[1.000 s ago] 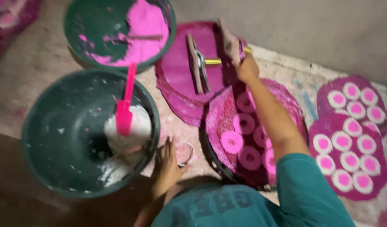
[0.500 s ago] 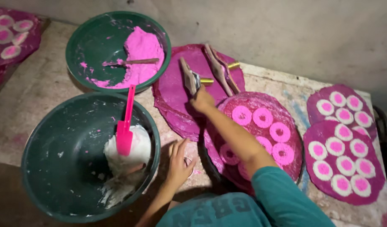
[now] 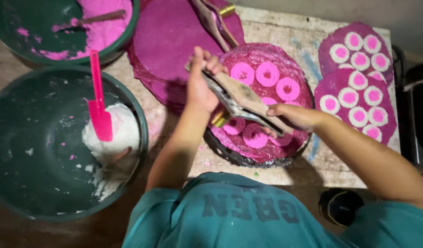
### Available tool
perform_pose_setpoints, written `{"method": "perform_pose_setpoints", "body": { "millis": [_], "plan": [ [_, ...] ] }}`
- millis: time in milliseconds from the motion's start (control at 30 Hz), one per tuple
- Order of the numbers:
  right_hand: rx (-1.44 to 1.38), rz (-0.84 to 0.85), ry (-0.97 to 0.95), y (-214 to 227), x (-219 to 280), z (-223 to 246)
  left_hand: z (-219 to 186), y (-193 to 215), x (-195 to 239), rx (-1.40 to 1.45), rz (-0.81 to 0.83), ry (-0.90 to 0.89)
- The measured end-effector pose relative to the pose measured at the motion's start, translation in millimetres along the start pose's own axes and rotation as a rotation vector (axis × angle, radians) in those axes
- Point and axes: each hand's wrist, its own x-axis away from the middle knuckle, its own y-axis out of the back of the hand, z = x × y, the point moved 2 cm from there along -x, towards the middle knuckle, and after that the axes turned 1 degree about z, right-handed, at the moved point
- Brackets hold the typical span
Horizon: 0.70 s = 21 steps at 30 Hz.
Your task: The person scoops pink and white powders into a handheld press, then presses them onto a glittery pink sheet to form two-toned circular shapes. The finished circles are arranged on a tray nearby.
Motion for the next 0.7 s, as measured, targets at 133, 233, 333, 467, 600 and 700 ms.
{"method": "perform_pose_setpoints", "body": {
  "millis": [133,233,333,467,600,700],
  "plan": [
    [0.391,-0.339,-0.153,13,14,-24,44,24,10,-0.08,-0.252,0.005],
    [0.56,-0.509,-0.092,5,13,-38,56,43,11,-0.042,-0.297,-0.019],
    [0.678,-0.585,0.053,-11,4,-36,54,55,9,-0.05,-0.277,-0.039],
    [0.764,-0.612,0.219,-28,-3,-27,50,65,12,-0.098,-0.311,-0.041],
    [0.744,-0.573,0.147,-21,-3,-30,54,71,16,-0.117,-0.339,-0.07],
    [0.797,-0.593,0.111,-15,-8,-37,56,67,16,-0.057,-0.374,-0.102]
  ]
}}
